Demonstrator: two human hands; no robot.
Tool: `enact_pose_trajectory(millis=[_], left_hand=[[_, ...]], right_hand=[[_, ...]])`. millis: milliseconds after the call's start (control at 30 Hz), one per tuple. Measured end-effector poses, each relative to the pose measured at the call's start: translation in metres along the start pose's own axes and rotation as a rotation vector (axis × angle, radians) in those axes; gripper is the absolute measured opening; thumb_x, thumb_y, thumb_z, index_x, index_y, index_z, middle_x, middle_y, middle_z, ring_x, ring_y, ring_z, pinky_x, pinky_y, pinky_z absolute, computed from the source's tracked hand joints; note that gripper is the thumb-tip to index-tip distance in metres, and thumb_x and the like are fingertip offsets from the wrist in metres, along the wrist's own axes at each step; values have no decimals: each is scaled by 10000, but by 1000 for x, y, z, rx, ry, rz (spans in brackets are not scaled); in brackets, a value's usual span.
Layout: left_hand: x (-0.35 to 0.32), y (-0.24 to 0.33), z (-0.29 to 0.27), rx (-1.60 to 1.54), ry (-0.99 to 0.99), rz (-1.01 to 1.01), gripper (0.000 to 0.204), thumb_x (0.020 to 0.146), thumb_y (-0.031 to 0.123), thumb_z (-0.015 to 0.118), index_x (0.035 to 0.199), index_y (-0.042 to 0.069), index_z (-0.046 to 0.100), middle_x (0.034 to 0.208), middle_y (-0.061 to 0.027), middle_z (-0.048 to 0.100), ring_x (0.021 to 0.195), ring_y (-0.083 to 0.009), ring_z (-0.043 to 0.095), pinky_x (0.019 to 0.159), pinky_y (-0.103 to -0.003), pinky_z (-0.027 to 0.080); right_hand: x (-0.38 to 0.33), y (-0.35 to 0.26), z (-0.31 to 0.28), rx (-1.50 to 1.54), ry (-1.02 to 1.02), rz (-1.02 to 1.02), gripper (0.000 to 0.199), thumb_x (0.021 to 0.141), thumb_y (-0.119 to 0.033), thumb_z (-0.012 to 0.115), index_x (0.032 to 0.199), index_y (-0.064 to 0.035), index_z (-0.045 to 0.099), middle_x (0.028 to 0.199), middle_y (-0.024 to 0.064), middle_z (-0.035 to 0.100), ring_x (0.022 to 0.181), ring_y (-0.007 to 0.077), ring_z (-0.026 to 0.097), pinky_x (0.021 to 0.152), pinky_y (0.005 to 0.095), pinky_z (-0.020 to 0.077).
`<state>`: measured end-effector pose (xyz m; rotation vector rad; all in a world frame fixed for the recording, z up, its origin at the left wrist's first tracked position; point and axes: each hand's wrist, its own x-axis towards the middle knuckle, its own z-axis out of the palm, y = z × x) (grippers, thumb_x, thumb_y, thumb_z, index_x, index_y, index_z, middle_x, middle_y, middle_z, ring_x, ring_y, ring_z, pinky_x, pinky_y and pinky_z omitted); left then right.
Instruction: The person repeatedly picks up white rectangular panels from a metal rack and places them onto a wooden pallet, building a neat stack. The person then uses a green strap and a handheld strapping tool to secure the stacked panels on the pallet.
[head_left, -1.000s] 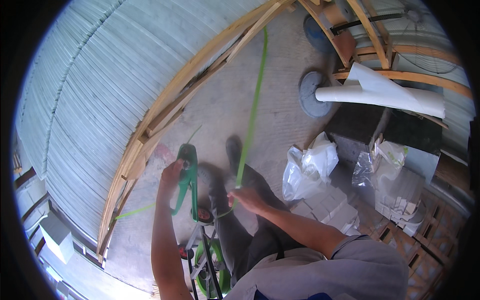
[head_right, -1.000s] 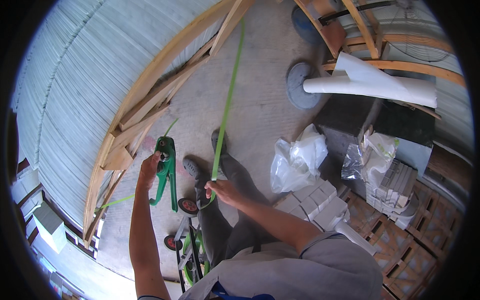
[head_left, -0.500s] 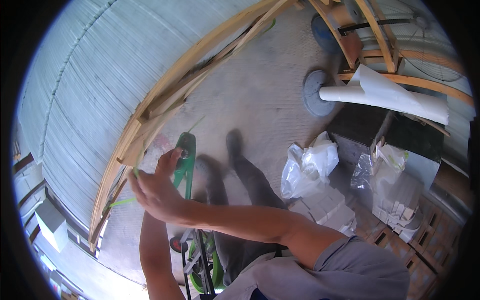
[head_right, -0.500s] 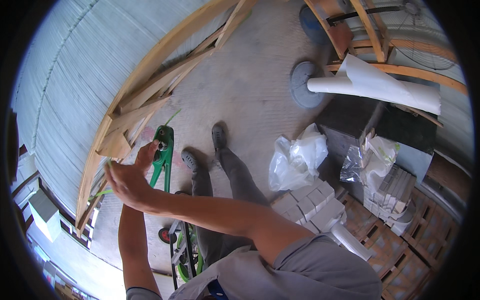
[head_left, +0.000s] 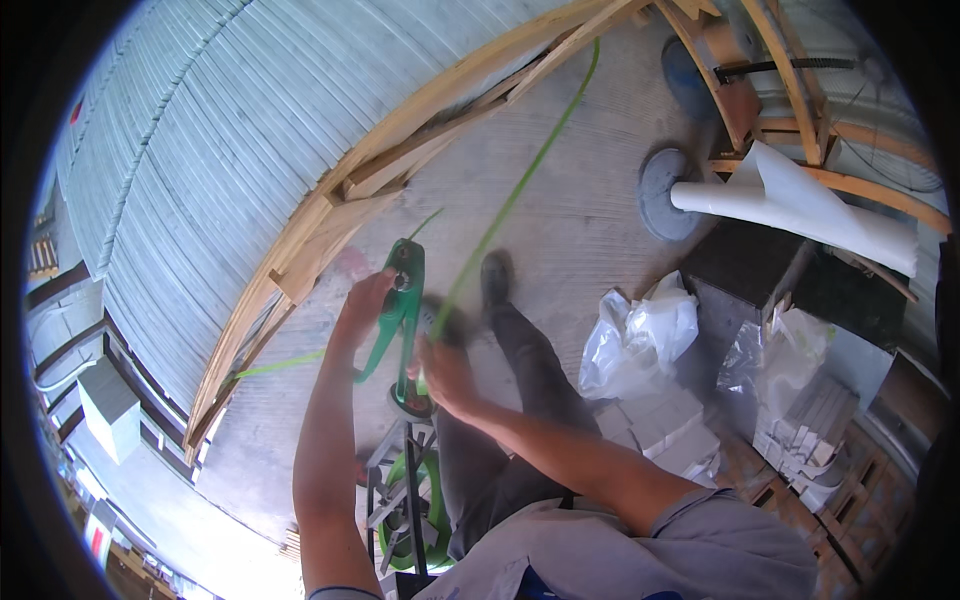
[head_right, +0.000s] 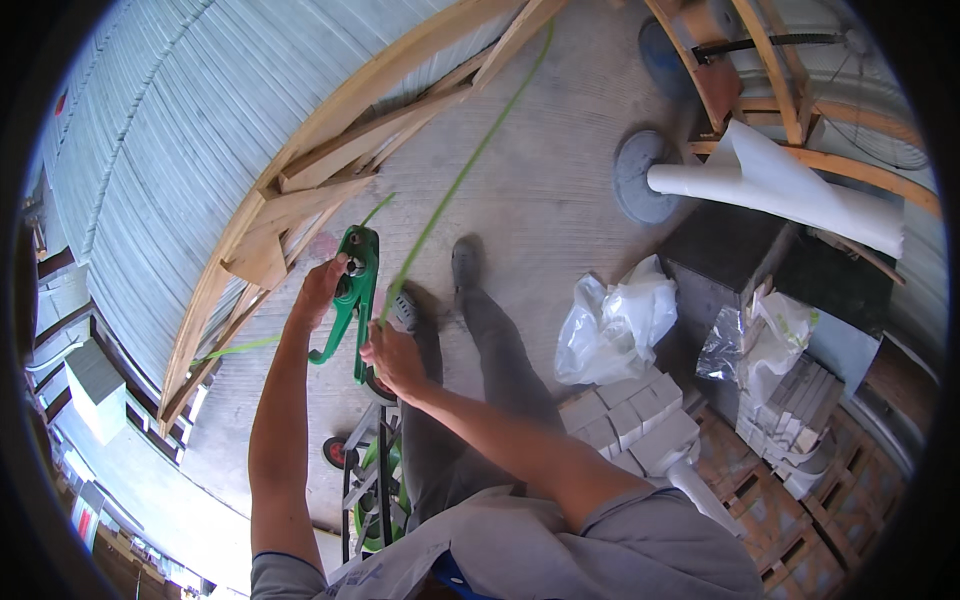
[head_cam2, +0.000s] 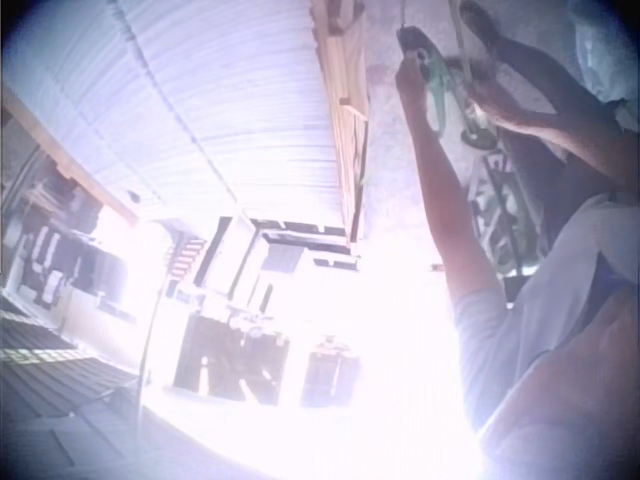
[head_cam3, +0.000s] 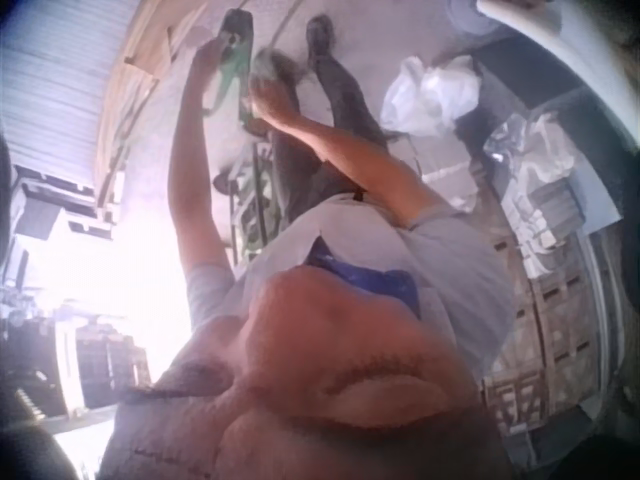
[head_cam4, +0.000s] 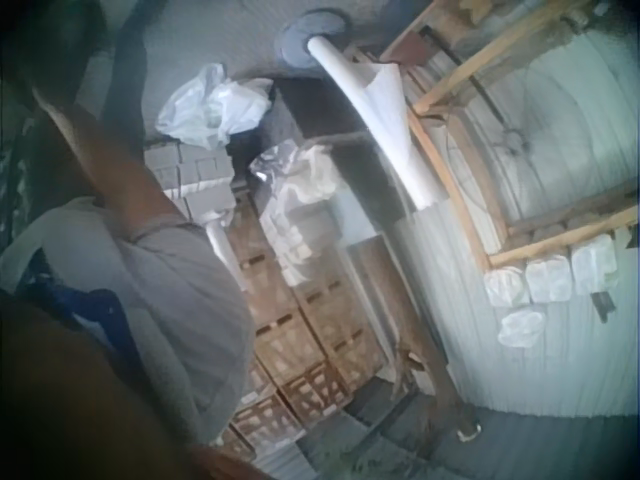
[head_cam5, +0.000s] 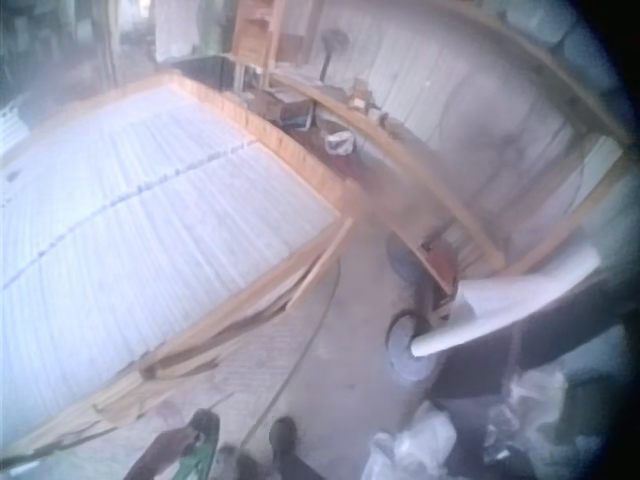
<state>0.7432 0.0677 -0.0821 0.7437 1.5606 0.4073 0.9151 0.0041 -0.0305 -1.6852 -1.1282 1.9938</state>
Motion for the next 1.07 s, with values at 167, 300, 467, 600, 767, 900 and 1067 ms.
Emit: enact_pose_trajectory(millis=[167, 300, 467, 600, 767, 900, 1067], left_hand=[[14, -14, 1, -91, 31, -6, 489, 907, 443, 460, 959, -19, 610, 777, -63, 582, 719, -137, 498, 678, -302, 415], [25, -20, -3, -177, -23, -4, 499, 903, 442, 470, 1020, -26, 601, 886, -72, 604, 815, -155, 523, 760, -295, 416], [20, -15, -14, -577, -194, -187, 567, 870, 446, 517, 1187, -24, 502, 1118, -96, 547, 1018, -170, 487, 914, -289, 366], [13, -4, -21, -511, -323, -141, 609, 833, 356, 580, 1290, 1, 391, 1208, -102, 480, 1086, -185, 452, 959, -303, 345], [16, 0, -23, -439, -371, -133, 613, 790, 235, 622, 1304, 11, 376, 1198, -106, 484, 1090, -191, 456, 953, -312, 354], [15, -3, -24, -441, -333, -113, 612, 790, 228, 621, 1306, 8, 375, 1184, -113, 498, 1080, -193, 467, 937, -319, 364], [18, -6, -24, -448, -358, -164, 641, 788, 300, 636, 1308, 22, 381, 1160, -82, 530, 1017, -170, 503, 918, -302, 393]], right_hand=[[46, -3, 40, -602, 5, -186, 111, 761, -108, 569, 767, -1, 540, 656, 149, 589, 650, 310, 607, 591, 399, 467], [67, -2, 58, -589, -6, -49, 94, 735, -83, 582, 705, -4, 541, 655, 150, 590, 652, 314, 611, 590, 411, 466], [77, -5, 66, -455, 28, 13, 81, 751, -71, 541, 707, -7, 562, 655, 143, 597, 632, 293, 618, 576, 393, 480], [82, -15, 60, -689, 18, -162, 142, 790, -81, 501, 726, 12, 588, 717, 214, 626, 685, 367, 635, 602, 440, 512], [82, -22, 58, -748, -18, -134, 167, 790, -82, 488, 713, 5, 609, 716, 199, 633, 678, 351, 640, 605, 431, 517], [84, -24, 58, -772, -65, -129, 169, 785, -82, 492, 713, 9, 614, 706, 193, 634, 674, 346, 642, 607, 425, 521], [86, -27, 60, -707, -37, -97, 156, 775, -97, 515, 730, 2, 626, 711, 183, 642, 683, 343, 647, 611, 420, 527]])
